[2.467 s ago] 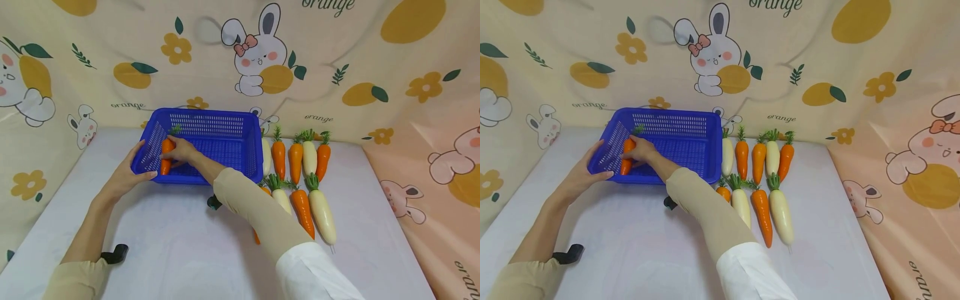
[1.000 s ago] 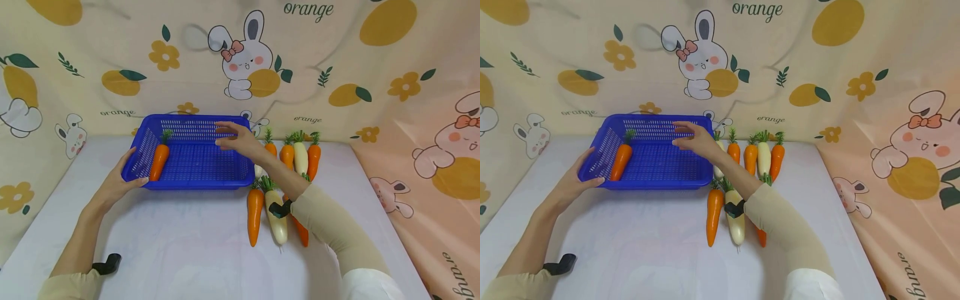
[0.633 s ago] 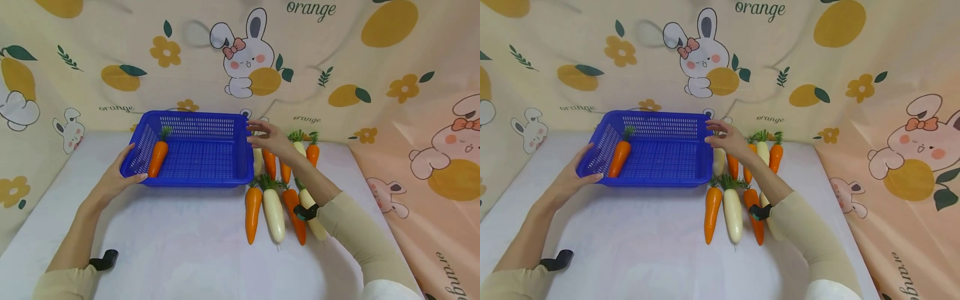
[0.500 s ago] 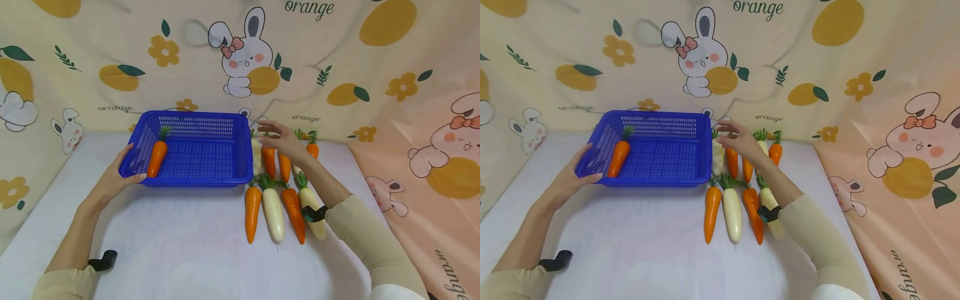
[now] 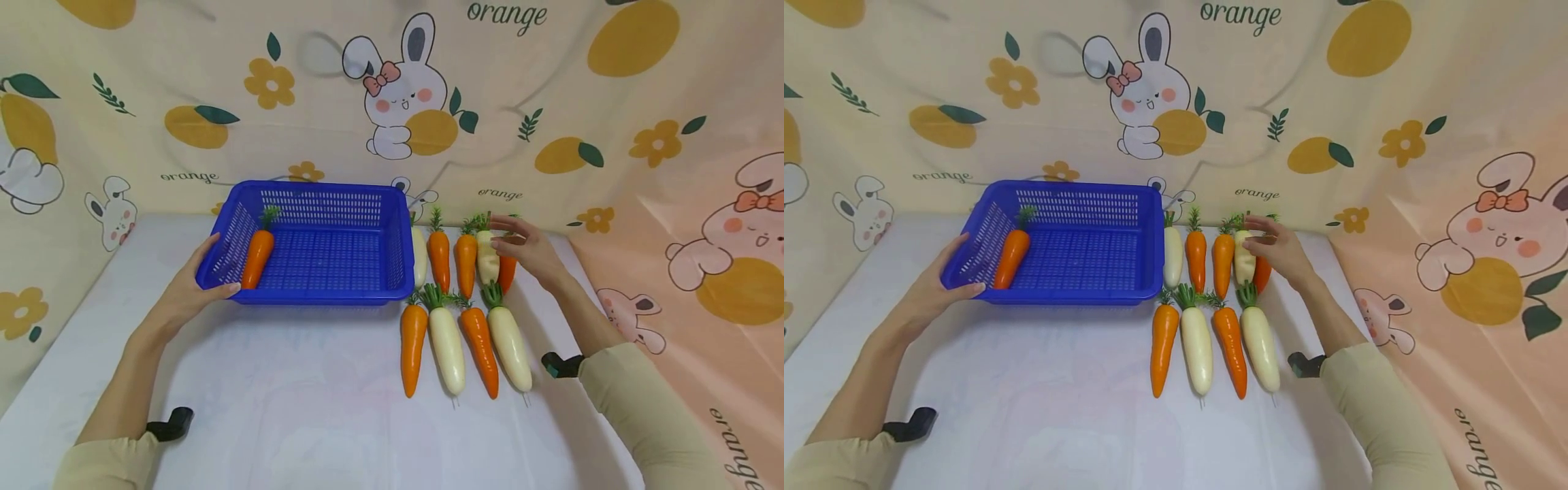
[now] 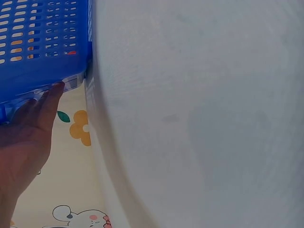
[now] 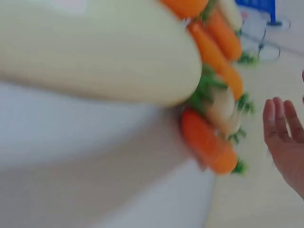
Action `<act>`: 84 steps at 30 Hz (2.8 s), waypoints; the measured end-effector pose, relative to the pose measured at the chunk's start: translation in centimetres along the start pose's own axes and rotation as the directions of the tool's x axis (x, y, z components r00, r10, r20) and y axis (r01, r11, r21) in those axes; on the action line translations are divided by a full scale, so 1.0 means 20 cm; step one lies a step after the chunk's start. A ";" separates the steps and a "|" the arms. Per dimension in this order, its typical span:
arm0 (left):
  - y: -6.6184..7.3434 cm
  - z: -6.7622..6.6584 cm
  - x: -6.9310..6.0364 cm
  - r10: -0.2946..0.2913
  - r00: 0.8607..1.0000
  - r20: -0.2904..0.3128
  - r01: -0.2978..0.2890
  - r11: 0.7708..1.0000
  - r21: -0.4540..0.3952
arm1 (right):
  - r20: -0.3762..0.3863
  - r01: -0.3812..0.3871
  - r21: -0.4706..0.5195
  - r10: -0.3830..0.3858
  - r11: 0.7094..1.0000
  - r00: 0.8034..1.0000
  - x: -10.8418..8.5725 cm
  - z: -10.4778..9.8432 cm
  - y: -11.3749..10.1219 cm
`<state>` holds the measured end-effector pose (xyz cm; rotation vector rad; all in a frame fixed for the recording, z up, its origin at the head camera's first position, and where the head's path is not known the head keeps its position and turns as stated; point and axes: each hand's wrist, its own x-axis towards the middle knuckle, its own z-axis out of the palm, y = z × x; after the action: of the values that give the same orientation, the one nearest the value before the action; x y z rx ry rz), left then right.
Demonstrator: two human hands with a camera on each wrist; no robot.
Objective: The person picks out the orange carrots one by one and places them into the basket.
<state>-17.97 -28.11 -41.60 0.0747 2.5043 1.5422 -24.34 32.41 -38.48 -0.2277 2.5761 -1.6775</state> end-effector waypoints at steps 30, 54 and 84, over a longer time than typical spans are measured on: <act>-0.01 0.01 0.01 0.017 1.000 0.015 -0.016 0.999 -0.049 | 0.015 -0.222 -0.110 0.225 0.969 0.974 0.06 -0.21 0.37; -0.05 0.01 -0.01 0.007 1.000 0.011 -0.006 0.999 -0.034 | -0.041 -0.241 0.076 0.245 0.967 0.969 -0.01 -0.14 0.26; 0.04 -0.03 0.00 -0.018 0.998 0.068 0.010 0.992 0.122 | 0.119 -0.034 0.022 0.031 0.999 0.992 0.11 0.12 -0.15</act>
<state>-18.24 -28.28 -40.61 0.1257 2.5370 1.3568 -25.95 28.63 -36.58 -0.2738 2.4597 -1.6306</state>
